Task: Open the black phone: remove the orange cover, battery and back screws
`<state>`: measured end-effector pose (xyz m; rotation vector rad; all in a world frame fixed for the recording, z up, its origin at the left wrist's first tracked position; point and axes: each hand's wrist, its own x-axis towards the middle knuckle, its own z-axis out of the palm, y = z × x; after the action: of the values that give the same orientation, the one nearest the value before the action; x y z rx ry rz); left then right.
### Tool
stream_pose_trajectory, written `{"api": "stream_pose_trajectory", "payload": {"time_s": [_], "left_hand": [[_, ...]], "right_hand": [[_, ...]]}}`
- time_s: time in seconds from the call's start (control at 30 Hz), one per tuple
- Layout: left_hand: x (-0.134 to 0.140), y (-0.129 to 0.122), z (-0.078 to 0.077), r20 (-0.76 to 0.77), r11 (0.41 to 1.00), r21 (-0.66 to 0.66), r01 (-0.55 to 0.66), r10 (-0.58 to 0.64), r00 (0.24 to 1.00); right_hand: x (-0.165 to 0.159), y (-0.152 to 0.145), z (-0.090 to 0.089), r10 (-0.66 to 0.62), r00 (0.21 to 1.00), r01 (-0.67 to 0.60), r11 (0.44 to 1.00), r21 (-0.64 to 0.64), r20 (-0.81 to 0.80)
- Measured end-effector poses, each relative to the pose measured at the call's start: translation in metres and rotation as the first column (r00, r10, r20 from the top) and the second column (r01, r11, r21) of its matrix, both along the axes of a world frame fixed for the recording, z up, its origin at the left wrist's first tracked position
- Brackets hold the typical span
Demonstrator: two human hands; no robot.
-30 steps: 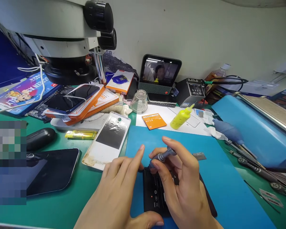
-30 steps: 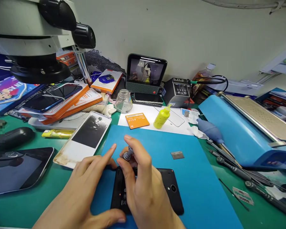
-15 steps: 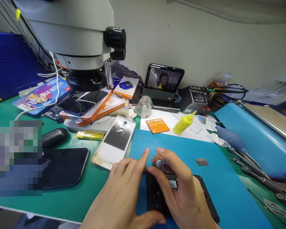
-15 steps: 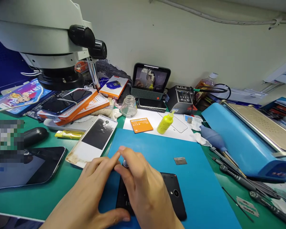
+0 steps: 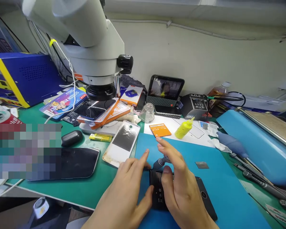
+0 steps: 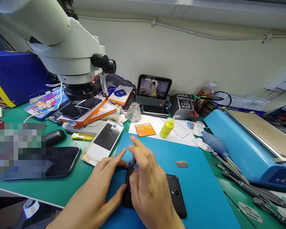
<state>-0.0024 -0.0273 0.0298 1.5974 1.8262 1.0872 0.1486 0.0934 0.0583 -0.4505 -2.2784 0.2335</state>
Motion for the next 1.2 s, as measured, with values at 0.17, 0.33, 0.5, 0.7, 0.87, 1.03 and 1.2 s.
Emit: {"api": "stream_pose_trajectory", "payload": {"time_s": [0.17, 0.33, 0.5, 0.7, 0.87, 1.03, 1.2], "left_hand": [[0.0, -0.001, 0.005, 0.005, 1.0, 0.013, -0.01, 0.01, 1.0], [0.001, -0.002, 0.007, 0.013, 0.999, 0.02, -0.029, 0.029, 1.0], [-0.003, -0.001, -0.001, -0.084, 1.0, 0.021, -0.017, 0.019, 0.996], [-0.009, 0.001, -0.008, -0.147, 0.999, 0.051, 0.019, -0.011, 0.989], [-0.01, 0.008, 0.004, -0.209, 0.996, 0.06, 0.073, -0.059, 0.976], [-0.008, 0.023, 0.006, -0.17, 0.995, 0.089, 0.046, -0.031, 0.985], [-0.011, 0.026, 0.001, -0.13, 0.988, 0.145, 0.045, -0.026, 0.991]], "right_hand": [[0.0, -0.002, -0.002, 0.016, 1.0, -0.015, 0.998, 0.06, -0.011], [0.003, -0.005, -0.003, 0.0, 1.0, 0.0, 1.0, 0.011, -0.013], [0.006, -0.004, -0.001, 0.005, 0.999, -0.007, 0.998, -0.061, -0.033], [0.007, -0.002, -0.004, -0.017, 0.997, 0.01, 0.995, -0.101, -0.073], [0.01, -0.006, -0.006, -0.031, 0.996, 0.021, 0.991, -0.13, -0.08], [0.01, -0.007, -0.005, -0.047, 0.995, 0.034, 0.988, -0.153, -0.084], [0.008, -0.005, -0.008, -0.068, 0.993, 0.043, 0.969, -0.244, -0.096]]}}
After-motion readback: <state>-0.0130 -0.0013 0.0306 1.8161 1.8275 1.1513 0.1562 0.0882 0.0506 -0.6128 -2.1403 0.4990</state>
